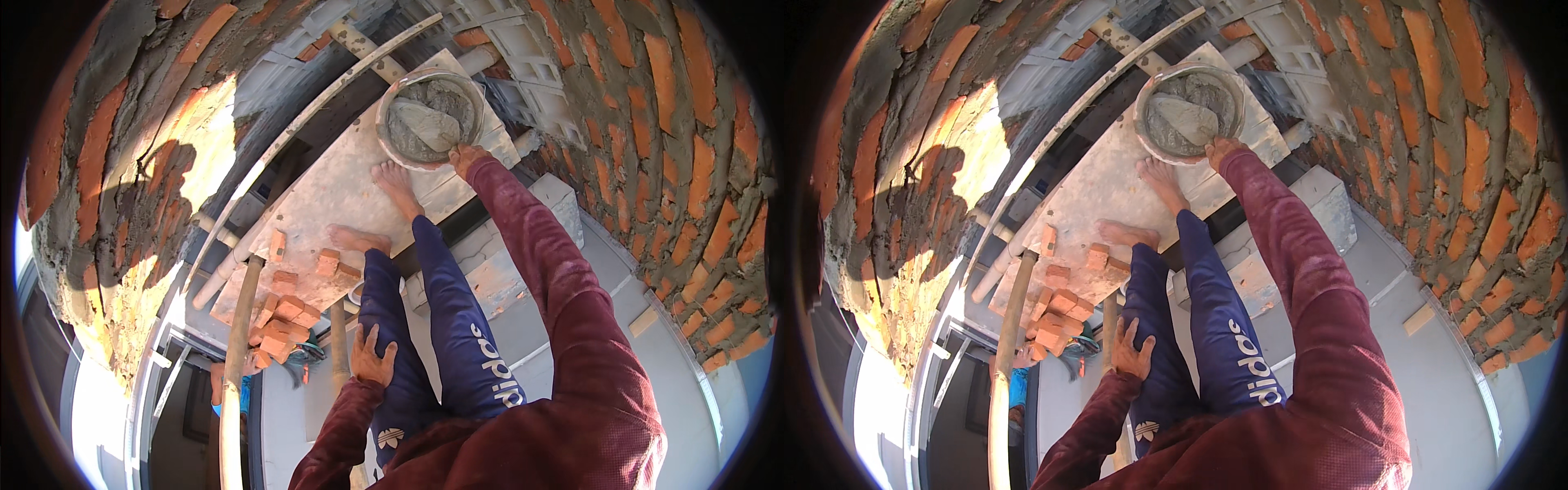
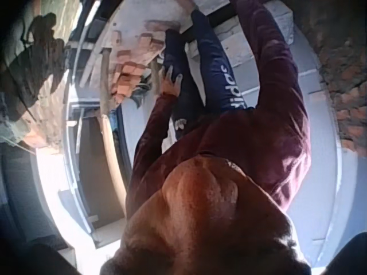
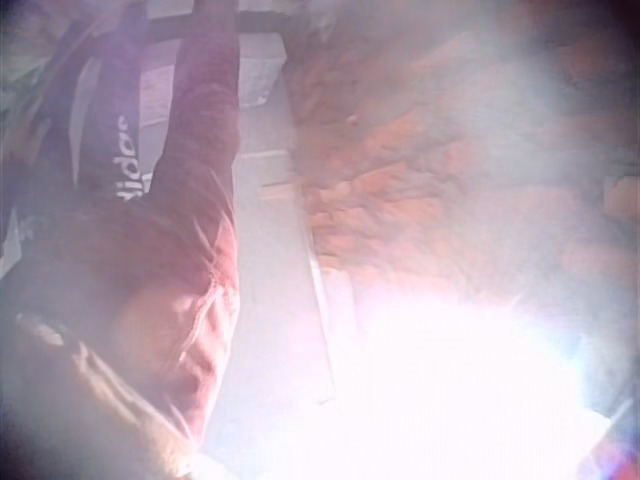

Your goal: The person scoops mortar from a bucket using a trowel and applies it to the top of a brick wall. They then pick up a brick, place it onto the mortar, and tap it into position. The person repeats this process, adding mortar and bricks to extend the wall.

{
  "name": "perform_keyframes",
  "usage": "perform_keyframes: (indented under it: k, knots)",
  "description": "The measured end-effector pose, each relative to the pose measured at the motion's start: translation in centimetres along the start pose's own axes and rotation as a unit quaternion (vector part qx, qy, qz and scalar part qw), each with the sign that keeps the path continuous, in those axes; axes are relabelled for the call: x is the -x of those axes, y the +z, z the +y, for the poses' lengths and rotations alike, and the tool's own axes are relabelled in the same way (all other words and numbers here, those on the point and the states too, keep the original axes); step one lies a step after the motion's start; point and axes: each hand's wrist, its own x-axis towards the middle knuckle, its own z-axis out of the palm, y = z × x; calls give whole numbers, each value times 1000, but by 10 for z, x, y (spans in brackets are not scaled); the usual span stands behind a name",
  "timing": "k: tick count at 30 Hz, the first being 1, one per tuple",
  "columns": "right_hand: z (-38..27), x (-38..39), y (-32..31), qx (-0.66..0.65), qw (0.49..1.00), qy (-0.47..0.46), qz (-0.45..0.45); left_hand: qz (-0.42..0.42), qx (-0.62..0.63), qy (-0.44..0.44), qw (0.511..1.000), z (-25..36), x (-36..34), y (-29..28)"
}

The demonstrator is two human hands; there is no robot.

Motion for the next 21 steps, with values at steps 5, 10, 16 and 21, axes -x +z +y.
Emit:
perform_keyframes:
  k: [5,10,16,21]
  knots:
    - [31,29,-22,40,998,54,2,0,-21,15,1000,-2,-4,-3]
    - [24,18,-40,89,992,83,13,-8,-29,16,999,-6,-7,-8]
    - [-7,-30,23,-163,979,110,-53,-6,-29,27,999,-18,-8,-9]
    - [-29,-19,41,-507,843,132,-119,-7,-32,21,999,-22,-11,-22]
